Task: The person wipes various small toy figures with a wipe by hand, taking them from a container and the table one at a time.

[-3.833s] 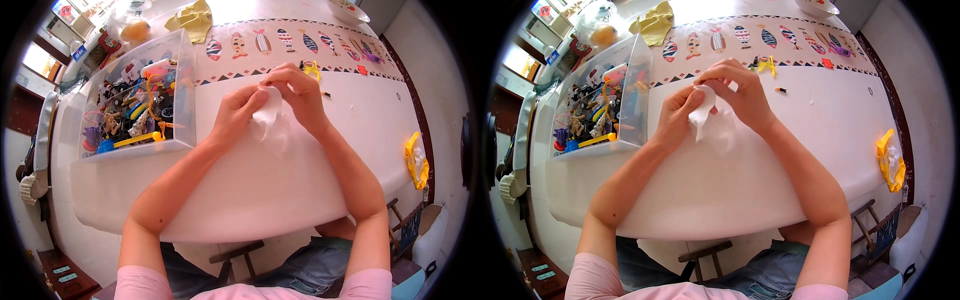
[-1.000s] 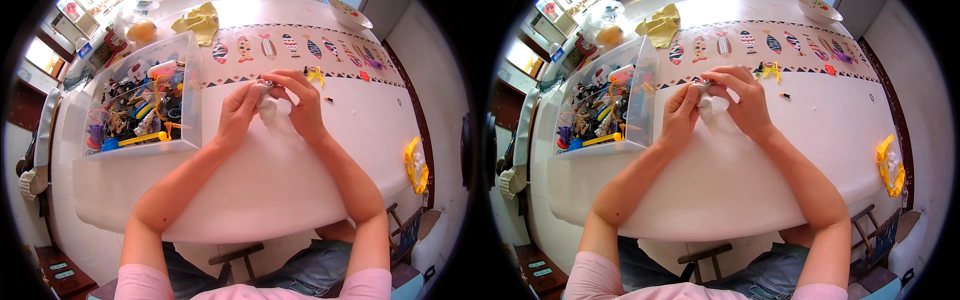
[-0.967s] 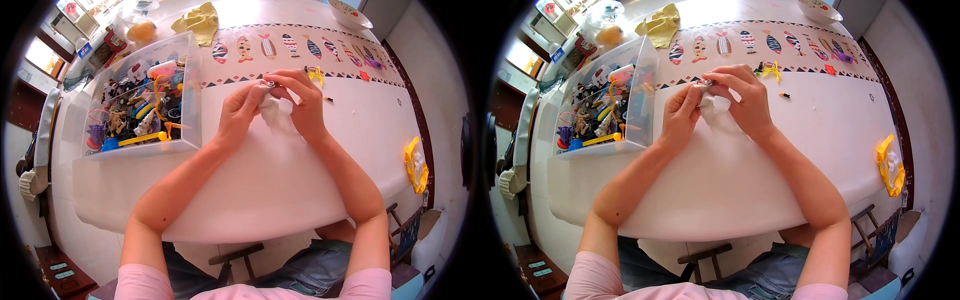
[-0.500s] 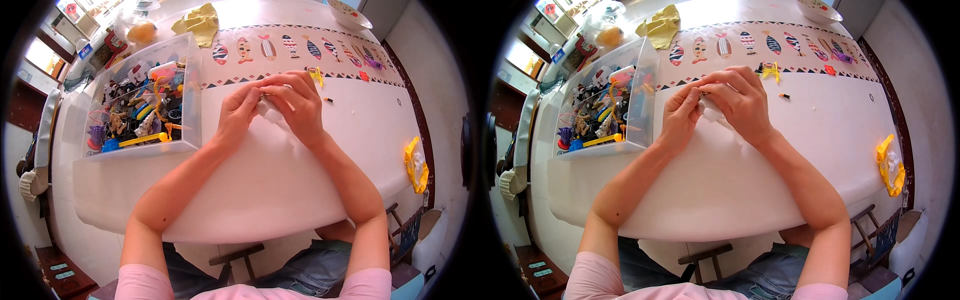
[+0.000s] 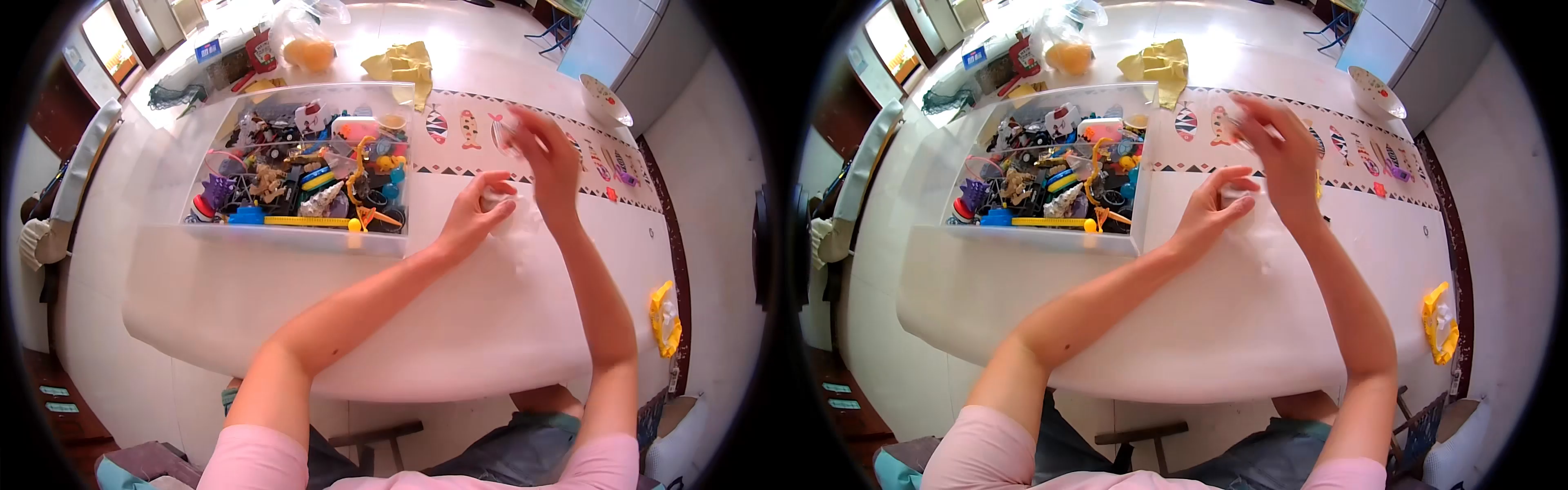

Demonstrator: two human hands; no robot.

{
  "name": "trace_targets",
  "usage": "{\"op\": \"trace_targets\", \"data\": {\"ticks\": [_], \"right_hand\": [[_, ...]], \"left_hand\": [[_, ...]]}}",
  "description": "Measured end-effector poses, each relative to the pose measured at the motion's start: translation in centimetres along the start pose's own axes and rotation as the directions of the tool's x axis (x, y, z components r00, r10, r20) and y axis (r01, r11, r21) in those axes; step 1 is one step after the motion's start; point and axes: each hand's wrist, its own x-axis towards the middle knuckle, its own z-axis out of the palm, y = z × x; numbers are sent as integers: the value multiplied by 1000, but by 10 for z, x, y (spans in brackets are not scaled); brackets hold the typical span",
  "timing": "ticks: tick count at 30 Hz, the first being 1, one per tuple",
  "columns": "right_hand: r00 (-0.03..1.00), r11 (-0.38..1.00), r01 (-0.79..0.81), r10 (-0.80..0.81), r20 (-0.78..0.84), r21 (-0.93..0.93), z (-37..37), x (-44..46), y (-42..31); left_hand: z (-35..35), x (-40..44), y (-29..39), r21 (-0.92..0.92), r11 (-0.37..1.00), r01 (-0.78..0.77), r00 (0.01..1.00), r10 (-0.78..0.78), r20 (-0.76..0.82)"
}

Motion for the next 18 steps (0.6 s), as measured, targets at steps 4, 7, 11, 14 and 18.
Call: {"op": "trace_targets", "data": {"ticks": [4, 7, 11, 14, 18], "right_hand": [[973, 998, 48, -35, 226, -51, 77, 62, -4], [938, 946, 214, -129, 322, -244, 100, 82, 14], [943, 901, 252, -146, 300, -353, 56, 74, 17], [937, 747, 183, 65, 344, -640, -18, 55, 26], [891, 452, 36, 389, 233, -891, -88, 13, 39]], "left_hand": [[-3, -7, 7, 173, 985, -6, 999, 1, 33], [-4, -4, 1, 152, 984, -88, 995, 82, 47], [-6, -4, -3, 217, 955, -203, 978, 186, 96], [-3, -2, -5, 280, 935, -218, 974, 225, 9], [-4, -5, -1, 397, 906, -148, 972, 207, -108]]}}
